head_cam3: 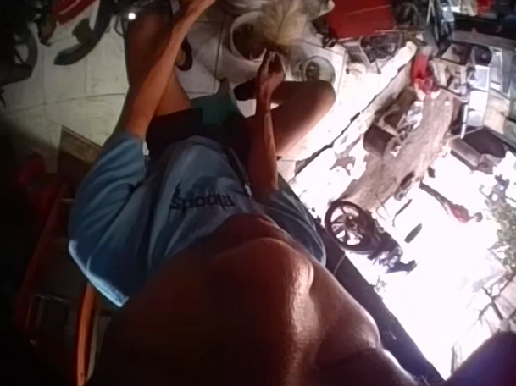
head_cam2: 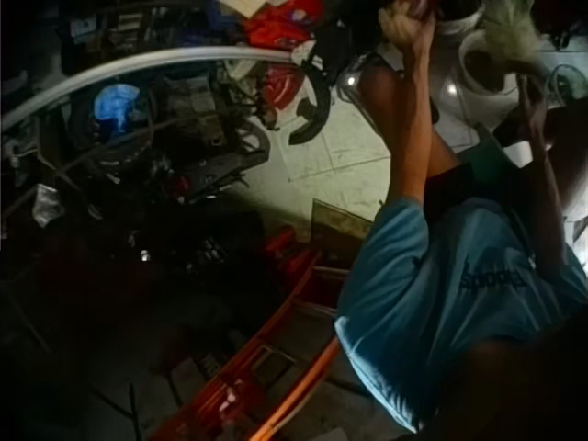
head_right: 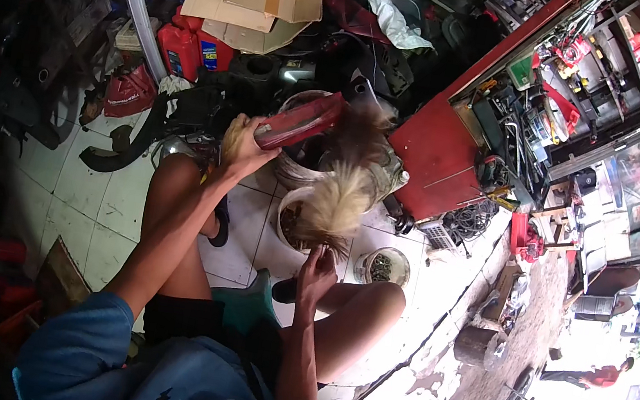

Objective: The person cleans various motorcycle parts, including a plastic cover and a taillight assembly, by brushing them with a feather duster.

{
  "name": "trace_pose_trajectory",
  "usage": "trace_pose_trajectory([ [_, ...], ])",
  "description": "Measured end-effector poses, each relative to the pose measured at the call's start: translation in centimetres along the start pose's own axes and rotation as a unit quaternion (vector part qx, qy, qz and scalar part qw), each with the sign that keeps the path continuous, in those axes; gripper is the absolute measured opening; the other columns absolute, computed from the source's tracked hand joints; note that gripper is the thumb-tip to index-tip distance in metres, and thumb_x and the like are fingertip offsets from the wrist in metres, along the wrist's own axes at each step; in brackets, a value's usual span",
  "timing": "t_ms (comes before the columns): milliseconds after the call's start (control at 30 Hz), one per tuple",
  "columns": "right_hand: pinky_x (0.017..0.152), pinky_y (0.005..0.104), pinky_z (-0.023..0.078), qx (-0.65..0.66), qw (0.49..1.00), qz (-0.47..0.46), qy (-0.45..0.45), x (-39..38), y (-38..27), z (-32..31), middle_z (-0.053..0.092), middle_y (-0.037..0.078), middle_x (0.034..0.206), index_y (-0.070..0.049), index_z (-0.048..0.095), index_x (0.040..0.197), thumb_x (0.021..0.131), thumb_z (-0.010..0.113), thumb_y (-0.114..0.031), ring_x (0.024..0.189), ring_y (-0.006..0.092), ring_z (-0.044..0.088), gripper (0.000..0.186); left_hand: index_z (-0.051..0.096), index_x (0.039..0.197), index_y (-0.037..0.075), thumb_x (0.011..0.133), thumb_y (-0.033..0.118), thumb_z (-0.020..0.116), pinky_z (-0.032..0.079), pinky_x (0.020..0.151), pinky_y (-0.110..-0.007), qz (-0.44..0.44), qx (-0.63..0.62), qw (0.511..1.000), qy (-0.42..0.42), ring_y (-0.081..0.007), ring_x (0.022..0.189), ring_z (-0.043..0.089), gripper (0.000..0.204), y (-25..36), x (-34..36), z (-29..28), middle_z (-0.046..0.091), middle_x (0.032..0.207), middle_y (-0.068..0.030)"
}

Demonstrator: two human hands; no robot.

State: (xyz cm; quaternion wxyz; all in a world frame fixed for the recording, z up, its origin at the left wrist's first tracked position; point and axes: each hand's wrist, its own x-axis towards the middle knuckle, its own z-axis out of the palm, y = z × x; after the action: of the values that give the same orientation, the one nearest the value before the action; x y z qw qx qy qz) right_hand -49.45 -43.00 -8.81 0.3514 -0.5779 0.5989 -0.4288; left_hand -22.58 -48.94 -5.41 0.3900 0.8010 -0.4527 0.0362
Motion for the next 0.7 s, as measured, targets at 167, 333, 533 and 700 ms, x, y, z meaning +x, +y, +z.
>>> trace_pose_trajectory([
  [167,0.049,0.0334,0.029,-0.062,0.994,-0.082,-0.032,-0.2,0.0,0.3,0.035,0.009,0.057,0.003,0.048,0.074,0.096,0.059,-0.029,0.057,0.0112,0.032,0.041,0.062,0.115,0.008,0.061,0.031,0.085,0.048,0.086,-0.043,-0.001,-0.002,1.000,-0.007,-0.0327,0.099,0.056,0.063,0.0,-0.1,-0.3,0.055,0.101,-0.0147],
  [333,0.050,0.0365,0.033,-0.027,1.000,-0.003,0.011,0.3,2.7,0.1,0.043,0.016,0.059,0.004,0.052,0.077,0.095,0.060,-0.028,0.055,0.0168,0.034,0.037,0.062,0.115,0.007,0.062,0.032,0.085,0.049,0.086,-0.042,-0.012,0.011,1.000,-0.022,-0.0326,0.099,0.056,0.063,0.7,0.1,-0.5,0.055,0.101,-0.0145],
  [533,0.051,0.0353,0.034,-0.073,0.995,-0.054,-0.035,-0.3,0.3,0.2,0.047,0.014,0.059,0.005,0.056,0.081,0.096,0.059,-0.027,0.056,0.0138,0.038,0.036,0.062,0.116,0.007,0.062,0.032,0.084,0.049,0.085,-0.042,0.005,0.005,1.000,-0.002,-0.0326,0.099,0.056,0.063,-0.4,0.1,-0.3,0.056,0.101,-0.0148],
  [700,0.051,0.0342,0.028,-0.043,0.999,-0.015,-0.010,-0.1,-0.4,-0.1,0.035,0.008,0.060,0.005,0.048,0.076,0.096,0.059,-0.028,0.059,0.0135,0.031,0.040,0.063,0.114,0.008,0.061,0.031,0.085,0.049,0.084,-0.042,0.000,-0.008,1.000,-0.008,-0.0326,0.098,0.057,0.062,0.1,-0.2,0.0,0.056,0.101,-0.0149],
])
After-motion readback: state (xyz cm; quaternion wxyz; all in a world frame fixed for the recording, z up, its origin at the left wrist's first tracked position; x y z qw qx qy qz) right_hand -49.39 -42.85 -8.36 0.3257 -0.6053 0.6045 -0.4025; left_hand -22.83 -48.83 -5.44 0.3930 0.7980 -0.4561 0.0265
